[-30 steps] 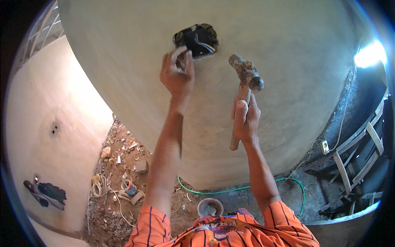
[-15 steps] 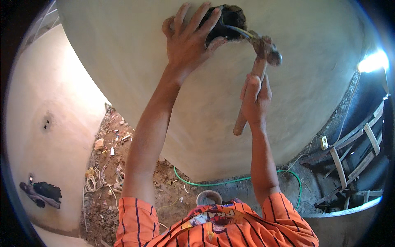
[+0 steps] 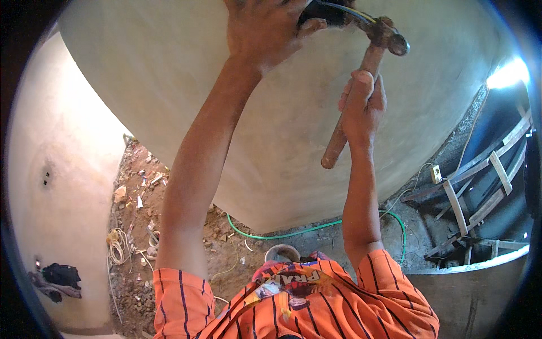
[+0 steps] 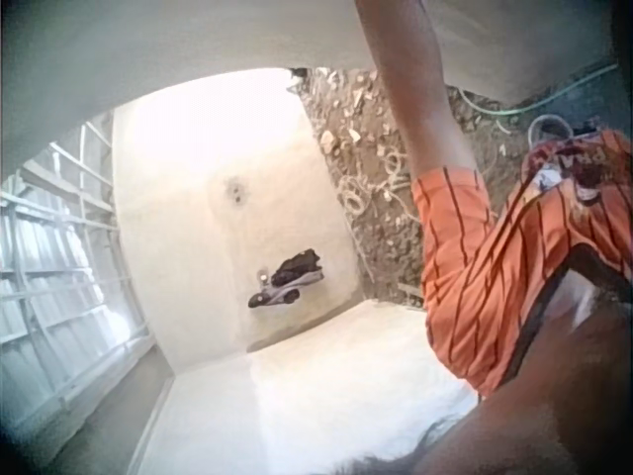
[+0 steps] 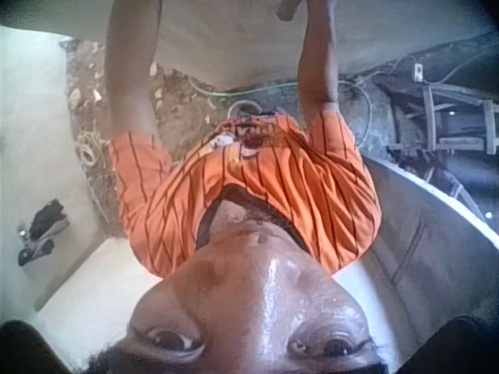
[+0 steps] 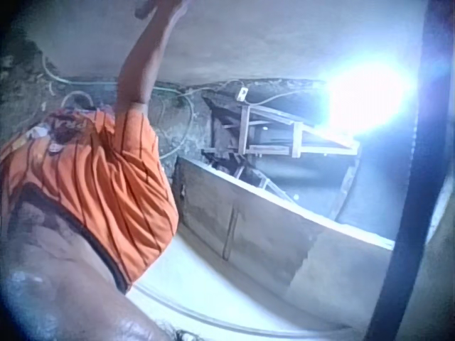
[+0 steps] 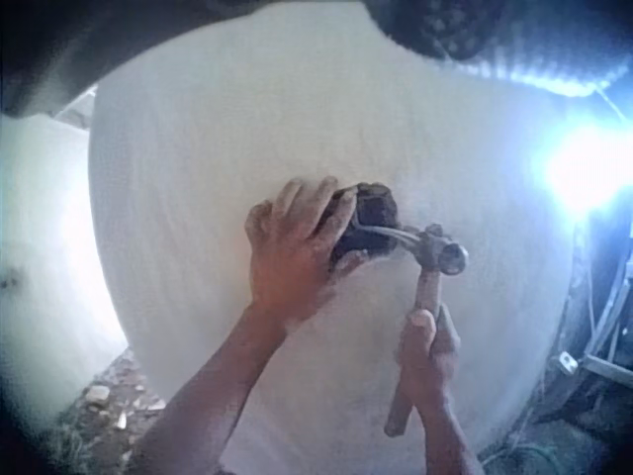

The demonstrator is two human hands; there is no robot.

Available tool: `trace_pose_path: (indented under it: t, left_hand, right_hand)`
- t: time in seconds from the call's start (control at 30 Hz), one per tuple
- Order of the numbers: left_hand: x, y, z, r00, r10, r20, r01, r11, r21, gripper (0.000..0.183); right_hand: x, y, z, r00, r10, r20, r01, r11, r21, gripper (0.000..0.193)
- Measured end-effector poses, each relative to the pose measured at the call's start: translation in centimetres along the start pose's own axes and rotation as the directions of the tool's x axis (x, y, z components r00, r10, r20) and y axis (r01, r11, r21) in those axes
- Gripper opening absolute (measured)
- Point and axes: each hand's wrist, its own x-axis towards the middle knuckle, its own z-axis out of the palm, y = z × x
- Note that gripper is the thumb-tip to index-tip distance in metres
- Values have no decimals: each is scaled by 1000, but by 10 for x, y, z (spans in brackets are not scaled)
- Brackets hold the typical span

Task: The person uses a hammer to tap a black electrical box into a hole in a plaster wall. They repeatedly adjust the box, tap it with the hammer, and pick up small debris from the floor to place into the hole around the box.

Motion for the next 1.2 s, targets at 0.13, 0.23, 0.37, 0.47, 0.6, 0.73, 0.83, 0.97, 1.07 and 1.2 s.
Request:
trace_pose_path:
  t: [0.13, 0.23, 0.37, 0.47, 0.6, 0.73, 0.83, 0.97, 1.07, 1.2]
  left_hand:
    - [-7, 4, 6, 999, 2, -51, -3, 1000, -17, 61]
    - [-3, 3, 6, 999, -23, -23, 23, 999, 26, 61]
    - [-3, 1, 6, 998, -28, -49, 26, 999, -47, 61]
    - [-4, 3, 6, 999, -32, -41, 30, 999, -45, 61]
    - [-4, 0, 5, 999, -30, -25, 29, 999, -42, 61]
    - [-4, 2, 4, 999, -35, -22, 34, 997, -66, 61]
    - [-5, 3, 4, 998, -54, 25, 56, 995, -83, 61]
    - [-5, 1, 1, 999, -51, 17, 52, 995, -79, 62]
    - [-5, 3, 0, 997, -70, 41, 73, 994, -83, 62]
    - [-2, 2, -5, 996, -75, 48, 78, 995, -54, 64]
  right_hand:
    - [-6, 4, 0, 999, -22, -31, 23, 999, 27, 41]
    - [2, 6, 4, 1000, -16, -23, 15, 1000, -25, 40]
    - [-2, 1, 5, 999, -18, -42, 17, 1000, -5, 40]
    - [0, -1, 6, 999, -18, -29, 18, 1000, -7, 40]
    - [1, -3, 5, 999, -10, -31, 9, 999, -36, 41]
    - [3, -1, 7, 998, -12, -61, 9, 999, -47, 42]
    - [3, 0, 6, 999, -12, -53, 10, 999, -42, 40]
    - [3, 3, 10, 997, -53, -55, 48, 995, -87, 37]
    - [1, 0, 8, 998, -20, -66, 13, 995, -95, 39]
    - [6, 8, 9, 997, -33, -66, 28, 996, -85, 40]
